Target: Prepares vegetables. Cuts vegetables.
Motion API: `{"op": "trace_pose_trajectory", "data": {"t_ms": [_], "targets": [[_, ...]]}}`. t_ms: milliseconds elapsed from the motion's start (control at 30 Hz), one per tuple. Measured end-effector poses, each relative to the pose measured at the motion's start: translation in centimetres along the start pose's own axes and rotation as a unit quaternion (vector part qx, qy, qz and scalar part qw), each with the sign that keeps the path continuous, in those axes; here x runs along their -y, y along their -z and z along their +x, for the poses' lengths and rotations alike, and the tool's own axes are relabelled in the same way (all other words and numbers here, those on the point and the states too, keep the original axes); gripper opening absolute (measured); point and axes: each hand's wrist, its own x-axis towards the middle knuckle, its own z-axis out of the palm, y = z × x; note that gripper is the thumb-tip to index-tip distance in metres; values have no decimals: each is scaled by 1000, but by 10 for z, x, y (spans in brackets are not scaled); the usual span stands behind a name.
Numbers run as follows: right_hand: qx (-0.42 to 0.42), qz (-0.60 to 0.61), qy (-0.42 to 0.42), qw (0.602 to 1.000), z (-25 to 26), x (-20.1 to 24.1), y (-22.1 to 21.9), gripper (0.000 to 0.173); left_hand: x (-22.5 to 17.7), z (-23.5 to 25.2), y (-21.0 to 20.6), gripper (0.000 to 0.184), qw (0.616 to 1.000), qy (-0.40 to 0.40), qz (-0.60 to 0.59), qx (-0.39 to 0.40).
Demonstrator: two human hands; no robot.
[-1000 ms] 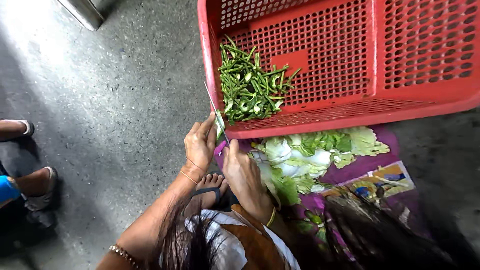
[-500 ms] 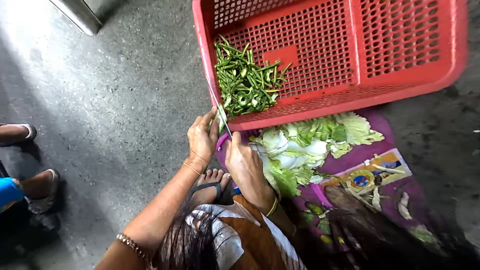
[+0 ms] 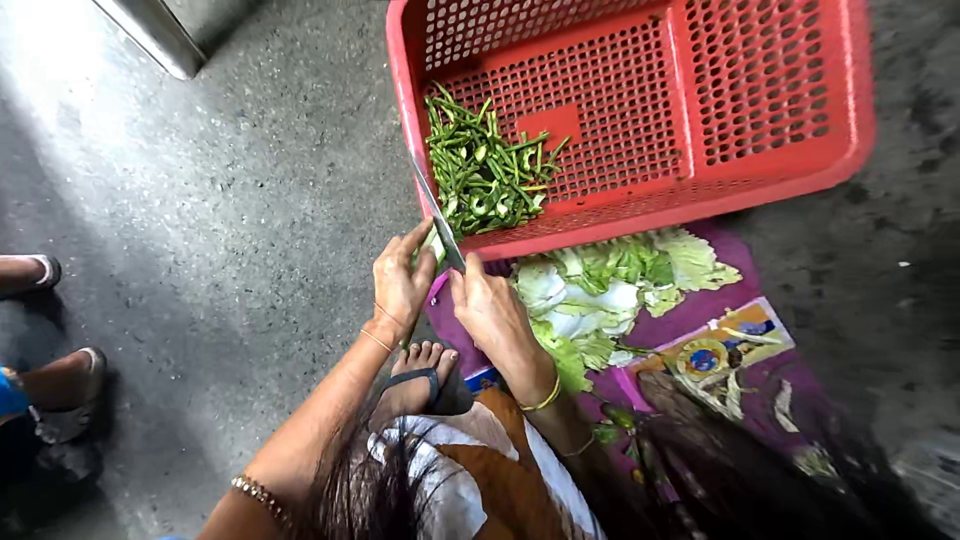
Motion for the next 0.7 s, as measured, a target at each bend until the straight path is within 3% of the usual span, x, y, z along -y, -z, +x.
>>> {"op": "trace_pose_trajectory", "data": {"t_ms": [167,233,300,367,467,700], "targets": [[-118,41,-23,992,-7,-33,8,34,11,-2,23,43,988,61,-139,-19],[-152,99,-47,982,-12,-31,7,38,-1,-5,19,33,990,68,-126,-13],[-113,117,-39,986,-22,-18,8,38,-8,-6,9,30,993,61,-100,-3],[-96,71,-14,993,-28,-7,2,34,-10,-4,-1,28,997,29,-68,-14],[-137,12,18,990,-30,-2,-13,32,-9,0,-4,27,998,-32,-7,-48],[-157,-41,40,986,-34,7,-19,31,-9,2,-7,28,995,-69,27,-68]]}}
